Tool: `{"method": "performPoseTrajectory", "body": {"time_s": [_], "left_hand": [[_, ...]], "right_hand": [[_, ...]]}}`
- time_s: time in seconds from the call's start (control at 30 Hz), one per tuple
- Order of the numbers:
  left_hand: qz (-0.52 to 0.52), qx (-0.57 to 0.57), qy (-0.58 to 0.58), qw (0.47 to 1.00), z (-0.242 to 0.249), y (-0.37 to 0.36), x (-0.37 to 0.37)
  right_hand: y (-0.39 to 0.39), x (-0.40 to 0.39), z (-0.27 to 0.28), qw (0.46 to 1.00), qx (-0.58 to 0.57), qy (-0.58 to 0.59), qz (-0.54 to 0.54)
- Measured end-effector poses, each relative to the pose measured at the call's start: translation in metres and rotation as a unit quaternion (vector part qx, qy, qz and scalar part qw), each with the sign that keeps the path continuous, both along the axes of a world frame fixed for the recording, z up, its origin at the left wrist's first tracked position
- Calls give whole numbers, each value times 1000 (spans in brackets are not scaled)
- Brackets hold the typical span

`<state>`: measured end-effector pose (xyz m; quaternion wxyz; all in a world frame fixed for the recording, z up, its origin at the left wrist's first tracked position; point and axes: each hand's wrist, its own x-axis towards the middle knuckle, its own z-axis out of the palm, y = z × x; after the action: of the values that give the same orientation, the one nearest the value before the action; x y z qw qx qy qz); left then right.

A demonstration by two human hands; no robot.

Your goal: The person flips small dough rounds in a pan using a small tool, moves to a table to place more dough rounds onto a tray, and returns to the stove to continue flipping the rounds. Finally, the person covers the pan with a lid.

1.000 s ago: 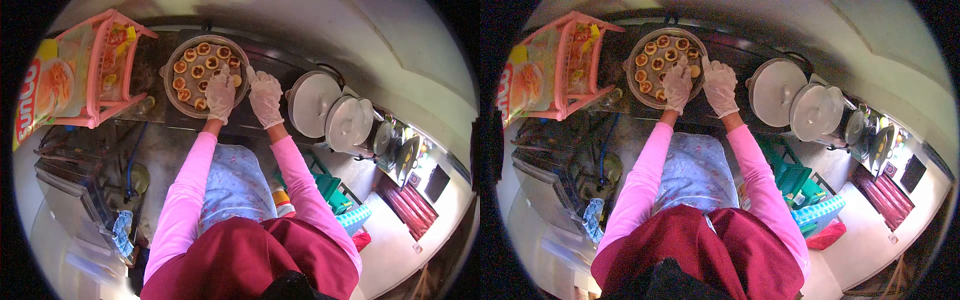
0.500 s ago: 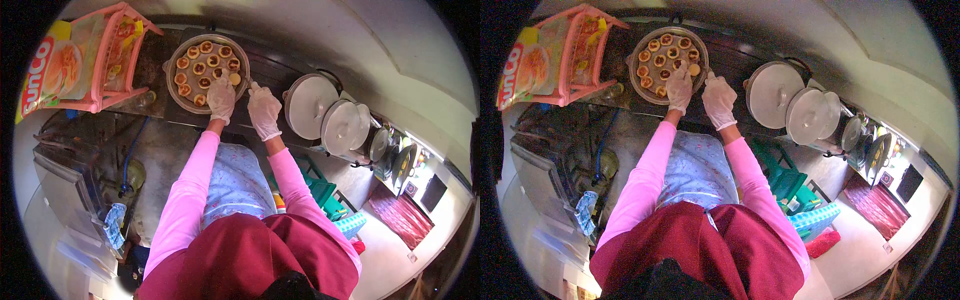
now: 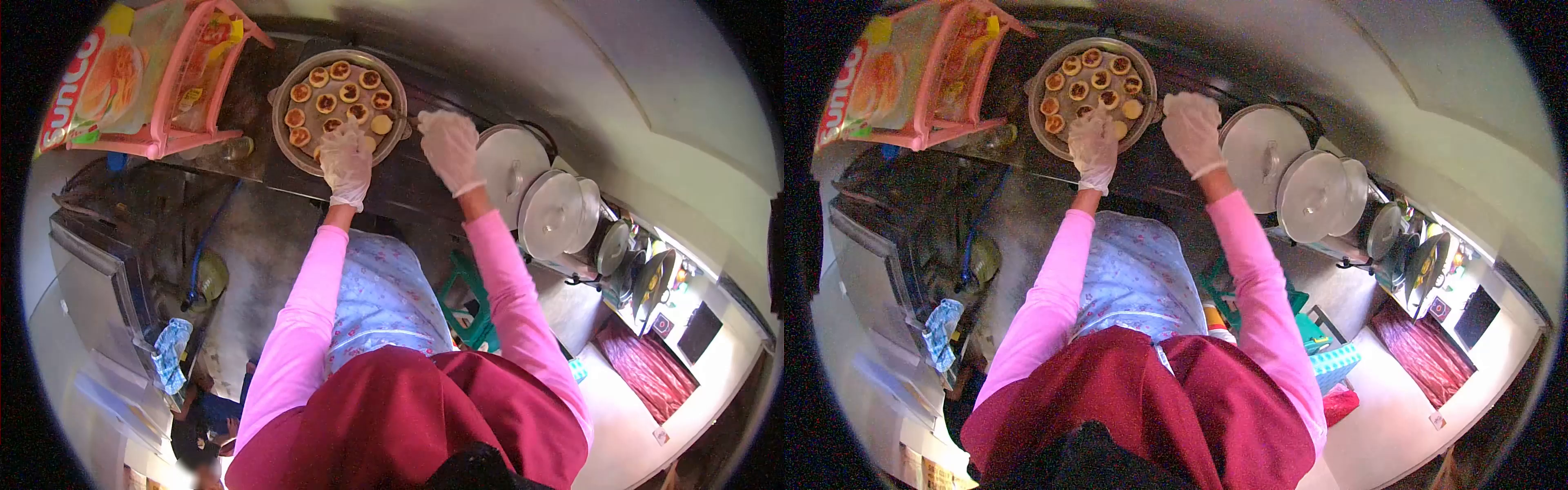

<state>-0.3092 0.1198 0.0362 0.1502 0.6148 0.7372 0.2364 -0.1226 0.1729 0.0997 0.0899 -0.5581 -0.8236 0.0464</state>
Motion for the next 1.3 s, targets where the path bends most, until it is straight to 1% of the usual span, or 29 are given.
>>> {"method": "performPoseTrajectory", "body": {"time_s": [0.03,0.07,0.13,0.17,0.2,0.27,0.3,0.33,0.4,0.43,0.47,0.53,0.57,0.6,0.67,0.77,0.87,0.97,1.07,1.17,1.2,1.27,1.3], "left_hand": [[6,20,12,1000,-8,-4,-4],[12,39,24,999,-16,-8,-5],[38,65,55,996,-6,-12,-7],[50,74,71,993,0,-15,-9],[49,82,43,995,-7,-20,-12],[57,72,41,995,-6,-27,-13],[61,68,40,995,-4,-31,-13],[57,61,55,995,-3,-33,-13],[47,46,84,994,-1,-36,-12],[36,44,79,995,2,-34,-10],[25,41,74,996,5,-34,-9],[2,41,43,998,6,-33,-5],[0,29,51,998,5,-28,-3],[-2,17,58,998,9,-21,1],[-11,-9,77,997,11,-11,11],[-28,-62,125,990,6,-1,19],[-10,-18,85,996,-5,0,27],[-25,-8,94,995,-8,-5,36],[-36,-108,159,981,13,-6,38],[20,-50,101,993,-5,-19,23],[43,18,119,992,-16,-25,20],[48,37,86,994,-19,-32,12],[52,46,69,995,-19,-33,9]], "right_hand": [[13,4,-5,998,32,-24,45],[27,7,-10,990,102,32,88],[55,-5,11,990,14,-82,113],[64,-9,16,982,-33,-139,124],[73,-7,10,983,-6,-118,143],[91,7,-21,981,-30,-106,157],[95,6,-22,980,-42,-100,164],[96,5,-24,976,-136,-97,138],[78,4,-24,978,-169,-40,111],[73,4,-28,978,-185,-12,98],[72,9,-38,972,-200,-42,112],[57,10,-32,969,-247,15,21],[50,10,-23,939,-331,66,-70],[43,7,-10,896,-394,114,-169],[28,7,-9,912,-338,140,-185],[16,15,-24,932,-266,174,-172],[2,12,-16,941,-226,193,-159],[-9,20,-15,967,-134,191,-104],[-20,24,-4,971,-98,197,-99],[-17,32,-17,982,-45,169,-77],[-18,29,-13,990,-33,117,-66],[-8,17,5,999,-4,10,-43],[-4,11,13,999,-5,-12,-29]]}}
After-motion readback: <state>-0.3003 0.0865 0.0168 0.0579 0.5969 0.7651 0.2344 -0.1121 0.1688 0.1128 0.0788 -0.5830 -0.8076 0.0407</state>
